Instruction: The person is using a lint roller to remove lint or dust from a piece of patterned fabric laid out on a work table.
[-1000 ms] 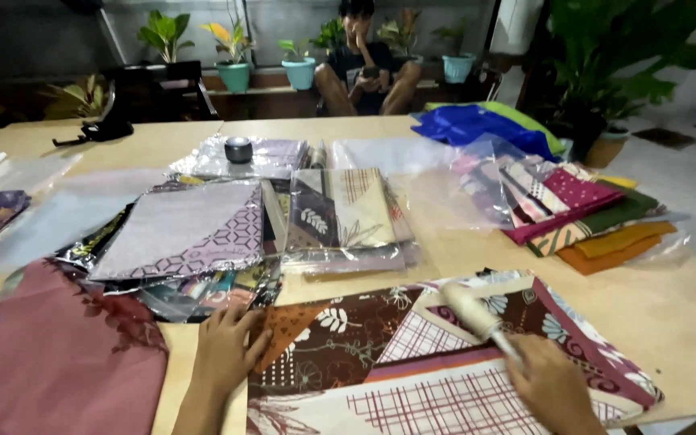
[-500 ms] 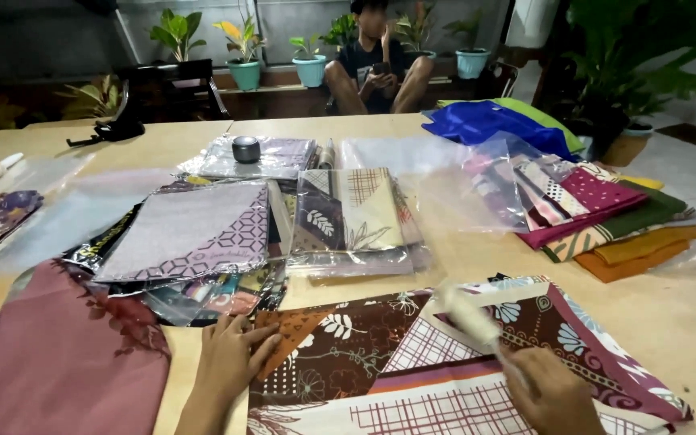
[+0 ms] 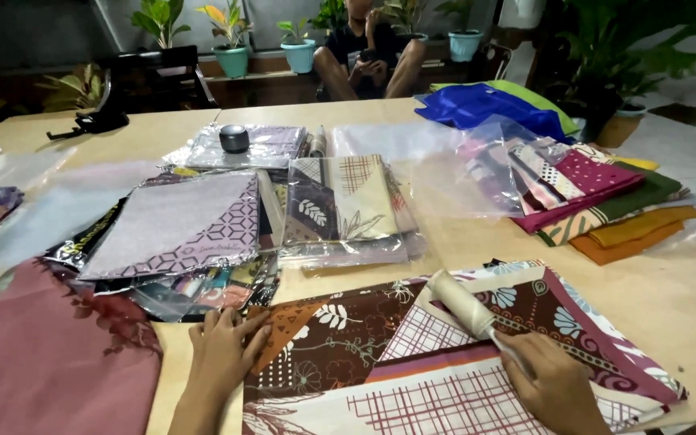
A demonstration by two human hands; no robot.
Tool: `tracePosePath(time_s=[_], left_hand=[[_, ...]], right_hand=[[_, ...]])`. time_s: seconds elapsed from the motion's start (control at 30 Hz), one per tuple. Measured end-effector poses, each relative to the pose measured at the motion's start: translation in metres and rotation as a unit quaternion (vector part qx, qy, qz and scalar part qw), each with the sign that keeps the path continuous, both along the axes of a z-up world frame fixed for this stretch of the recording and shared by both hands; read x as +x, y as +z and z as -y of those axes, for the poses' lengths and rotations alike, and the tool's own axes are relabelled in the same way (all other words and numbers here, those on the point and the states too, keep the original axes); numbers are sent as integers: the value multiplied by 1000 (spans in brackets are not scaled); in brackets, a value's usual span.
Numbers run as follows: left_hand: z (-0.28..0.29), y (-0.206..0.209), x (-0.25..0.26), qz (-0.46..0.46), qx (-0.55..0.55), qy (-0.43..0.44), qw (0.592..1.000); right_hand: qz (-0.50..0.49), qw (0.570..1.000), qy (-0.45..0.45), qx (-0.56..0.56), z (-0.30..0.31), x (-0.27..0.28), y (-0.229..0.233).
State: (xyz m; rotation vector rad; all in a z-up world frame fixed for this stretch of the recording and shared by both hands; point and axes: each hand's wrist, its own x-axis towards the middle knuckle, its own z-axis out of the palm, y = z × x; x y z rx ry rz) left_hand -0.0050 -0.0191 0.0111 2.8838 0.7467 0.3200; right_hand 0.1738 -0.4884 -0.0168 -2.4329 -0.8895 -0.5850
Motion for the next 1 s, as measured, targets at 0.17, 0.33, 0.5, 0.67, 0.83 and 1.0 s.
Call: tracePosePath(time_s=[0.17,0.33,0.5,0.67,0.83,1.0], left_hand=[[-3,-8,0,17,19,-8,1000],[-7,-15,1,43,28,-20,998],[-5,-16,-7,196,164,-85,963],[1,-6,-9,274,50,-5,960],[-6,1,-14,304,-27,86,948],[-21,3,-7,207,95,-59,972]], right_hand=[[-88,991,-82,-57,-3,-2,8],[-139,975,-153,-84,-6,4,3],[-171,952,-252,-33,-14,-17,38],[-159,960,-228,-45,-11,-10,29],[-166,962,-214,-30,-8,-8,25],[-210,932,-296,-6,-14,-16,46]])
